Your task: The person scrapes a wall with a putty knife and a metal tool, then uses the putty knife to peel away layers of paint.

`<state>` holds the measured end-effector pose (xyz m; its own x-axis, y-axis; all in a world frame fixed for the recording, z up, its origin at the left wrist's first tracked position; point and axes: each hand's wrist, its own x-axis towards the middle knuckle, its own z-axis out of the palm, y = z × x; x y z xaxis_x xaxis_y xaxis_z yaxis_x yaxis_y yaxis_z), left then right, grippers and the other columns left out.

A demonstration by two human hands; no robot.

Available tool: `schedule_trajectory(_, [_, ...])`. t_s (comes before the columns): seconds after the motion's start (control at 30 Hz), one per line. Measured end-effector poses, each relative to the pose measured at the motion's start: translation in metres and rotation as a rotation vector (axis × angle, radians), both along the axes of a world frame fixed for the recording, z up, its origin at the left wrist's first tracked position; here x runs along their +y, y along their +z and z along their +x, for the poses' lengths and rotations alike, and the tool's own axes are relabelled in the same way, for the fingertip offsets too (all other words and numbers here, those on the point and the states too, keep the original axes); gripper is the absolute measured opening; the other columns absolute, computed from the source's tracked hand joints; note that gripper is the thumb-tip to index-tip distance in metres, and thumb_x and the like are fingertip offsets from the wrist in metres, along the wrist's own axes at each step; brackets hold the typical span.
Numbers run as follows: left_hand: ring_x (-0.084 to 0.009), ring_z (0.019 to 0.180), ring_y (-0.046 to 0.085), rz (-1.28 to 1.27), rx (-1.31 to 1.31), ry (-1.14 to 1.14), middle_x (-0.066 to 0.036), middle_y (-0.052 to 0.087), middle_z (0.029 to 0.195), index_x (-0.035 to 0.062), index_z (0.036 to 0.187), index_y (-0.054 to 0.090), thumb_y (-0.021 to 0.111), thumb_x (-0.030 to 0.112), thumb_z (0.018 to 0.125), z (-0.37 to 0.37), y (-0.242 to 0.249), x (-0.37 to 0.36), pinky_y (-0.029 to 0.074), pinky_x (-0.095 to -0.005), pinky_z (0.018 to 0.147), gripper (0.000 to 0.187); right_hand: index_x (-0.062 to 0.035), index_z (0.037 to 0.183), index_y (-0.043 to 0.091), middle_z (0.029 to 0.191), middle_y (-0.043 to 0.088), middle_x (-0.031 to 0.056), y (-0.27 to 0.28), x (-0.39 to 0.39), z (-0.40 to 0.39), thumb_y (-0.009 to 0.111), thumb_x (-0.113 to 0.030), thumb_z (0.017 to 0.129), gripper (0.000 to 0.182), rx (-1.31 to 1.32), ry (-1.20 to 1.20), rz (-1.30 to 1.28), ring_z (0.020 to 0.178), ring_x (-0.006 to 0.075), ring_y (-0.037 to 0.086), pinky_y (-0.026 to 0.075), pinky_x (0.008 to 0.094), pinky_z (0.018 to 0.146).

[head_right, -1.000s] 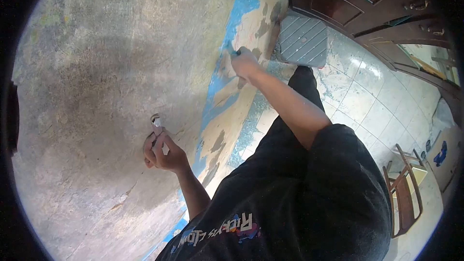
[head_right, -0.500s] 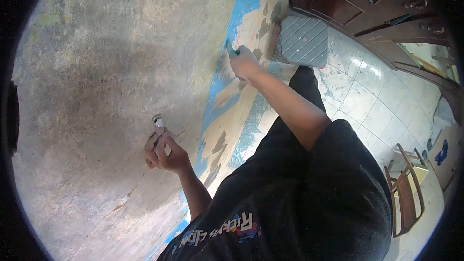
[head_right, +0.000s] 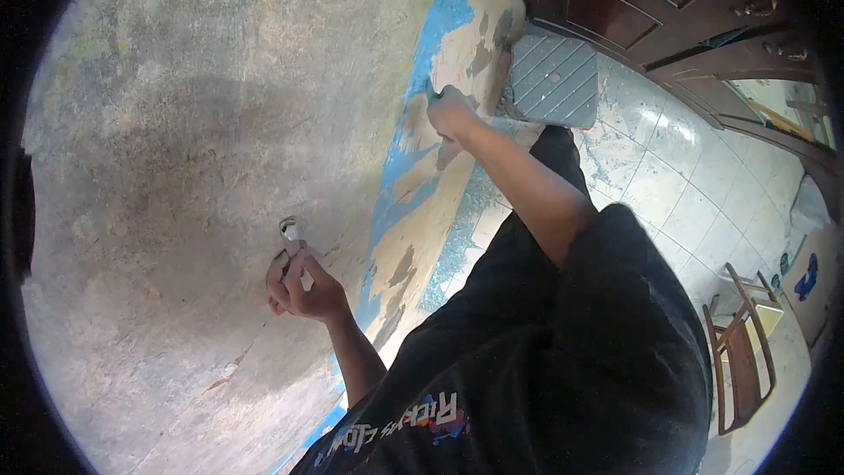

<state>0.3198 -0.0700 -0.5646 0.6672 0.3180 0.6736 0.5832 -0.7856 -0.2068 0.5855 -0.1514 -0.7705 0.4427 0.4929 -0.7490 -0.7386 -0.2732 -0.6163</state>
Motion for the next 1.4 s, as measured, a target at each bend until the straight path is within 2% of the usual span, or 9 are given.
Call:
schedule_trajectory(0.27, [-0.0148, 0.096, 0.063, -0.013, 0.015, 0.028, 0.005, 0.068, 0.101, 0.0235, 0.081, 0.072, 0.080, 0.003, 0.076, 0.002, 0.001, -0.003, 0.030, -0.0368, 0.087, 0.023, -0.0052, 0.107, 0.051, 0.067, 0.048, 0.0038, -0.024, -0.003, -0.002, 0.051, -0.021, 0.101, 0.017, 0.061, -0.023, 0.030, 0.044, 0.0136, 0.042, 0.028, 0.0308, 0.037])
schedule_trajectory(0.33, [-0.0138, 0.093, 0.061, -0.008, 0.011, 0.051, 0.006, 0.069, 0.099, 0.0238, 0.077, 0.072, 0.082, 0.002, 0.074, 0.000, 0.003, -0.007, 0.029, -0.0367, 0.084, 0.024, -0.0062, 0.107, 0.052, 0.068, 0.048, 0.0031, 0.012, -0.015, -0.013, 0.052, -0.022, 0.101, 0.017, 0.053, 0.045, 0.064, 0.044, 0.0128, 0.042, 0.028, 0.0306, 0.037])
schedule_trajectory(0.63, [-0.0162, 0.100, 0.063, -0.027, 0.022, 0.029, 0.004, 0.067, 0.103, 0.0221, 0.084, 0.072, 0.077, 0.000, 0.078, 0.002, 0.001, -0.009, 0.032, -0.0367, 0.088, 0.023, -0.0054, 0.106, 0.052, 0.066, 0.046, 0.0024, -0.001, -0.013, -0.014, 0.053, -0.021, 0.100, 0.017, -0.098, 0.092, 0.037, 0.045, 0.0124, 0.041, 0.028, 0.0324, 0.037])
schedule_trajectory(0.73, [-0.0164, 0.098, 0.064, -0.052, 0.022, 0.009, 0.005, 0.068, 0.102, 0.0221, 0.084, 0.071, 0.078, 0.001, 0.078, 0.002, 0.003, -0.008, 0.033, -0.0369, 0.087, 0.023, -0.0043, 0.105, 0.052, 0.066, 0.047, 0.0040, -0.021, -0.003, -0.009, 0.053, -0.020, 0.100, 0.017, 0.001, 0.020, -0.024, 0.045, 0.0131, 0.042, 0.028, 0.0332, 0.037])
schedule_trajectory(0.83, [-0.0164, 0.097, 0.064, -0.052, 0.005, 0.025, 0.005, 0.068, 0.102, 0.0225, 0.084, 0.071, 0.079, 0.003, 0.078, 0.002, 0.002, -0.009, 0.033, -0.0370, 0.086, 0.022, 0.0054, 0.112, 0.059, 0.082, 0.064, 0.0188, -0.017, -0.004, -0.011, 0.055, -0.020, 0.095, 0.031, -0.094, 0.054, -0.011, 0.057, 0.0225, 0.062, 0.043, 0.0377, 0.041])
schedule_trajectory(0.93, [-0.0162, 0.097, 0.064, -0.012, 0.063, 0.053, 0.006, 0.069, 0.102, 0.0231, 0.084, 0.071, 0.080, 0.004, 0.078, 0.001, 0.004, -0.010, 0.033, -0.0374, 0.086, 0.022, -0.0025, 0.107, 0.053, 0.069, 0.049, 0.0059, -0.003, -0.009, -0.011, 0.053, -0.018, 0.100, 0.017, -0.067, 0.001, 0.031, 0.044, 0.0148, 0.042, 0.028, 0.0334, 0.038])
schedule_trajectory(1.13, [-0.0152, 0.096, 0.064, -0.030, 0.034, 0.056, 0.006, 0.069, 0.103, 0.0233, 0.084, 0.071, 0.079, 0.003, 0.079, 0.000, 0.002, -0.009, 0.032, -0.0375, 0.087, 0.022, -0.0027, 0.110, 0.054, 0.070, 0.050, 0.0060, 0.009, -0.013, -0.003, 0.054, -0.020, 0.099, 0.020, -0.046, 0.063, 0.032, 0.045, 0.0155, 0.044, 0.030, 0.0340, 0.038])
schedule_trajectory(1.27, [-0.0152, 0.098, 0.064, -0.061, 0.016, 0.048, 0.004, 0.069, 0.104, 0.0223, 0.085, 0.072, 0.078, 0.003, 0.079, -0.001, 0.003, -0.011, 0.032, -0.0373, 0.088, 0.022, -0.0029, 0.111, 0.052, 0.066, 0.049, 0.0056, -0.028, 0.001, 0.002, 0.055, -0.021, 0.098, 0.022, -0.021, 0.028, -0.022, 0.044, 0.0153, 0.043, 0.029, 0.0338, 0.037])
schedule_trajectory(1.4, [-0.0156, 0.099, 0.064, -0.038, 0.040, 0.045, 0.004, 0.069, 0.102, 0.0215, 0.084, 0.071, 0.078, 0.002, 0.078, 0.005, 0.003, -0.010, 0.032, -0.0373, 0.088, 0.021, -0.0032, 0.104, 0.050, 0.061, 0.047, 0.0041, 0.000, -0.003, 0.007, 0.056, -0.023, 0.098, 0.021, 0.002, -0.001, 0.025, 0.044, 0.0161, 0.043, 0.028, 0.0335, 0.037])
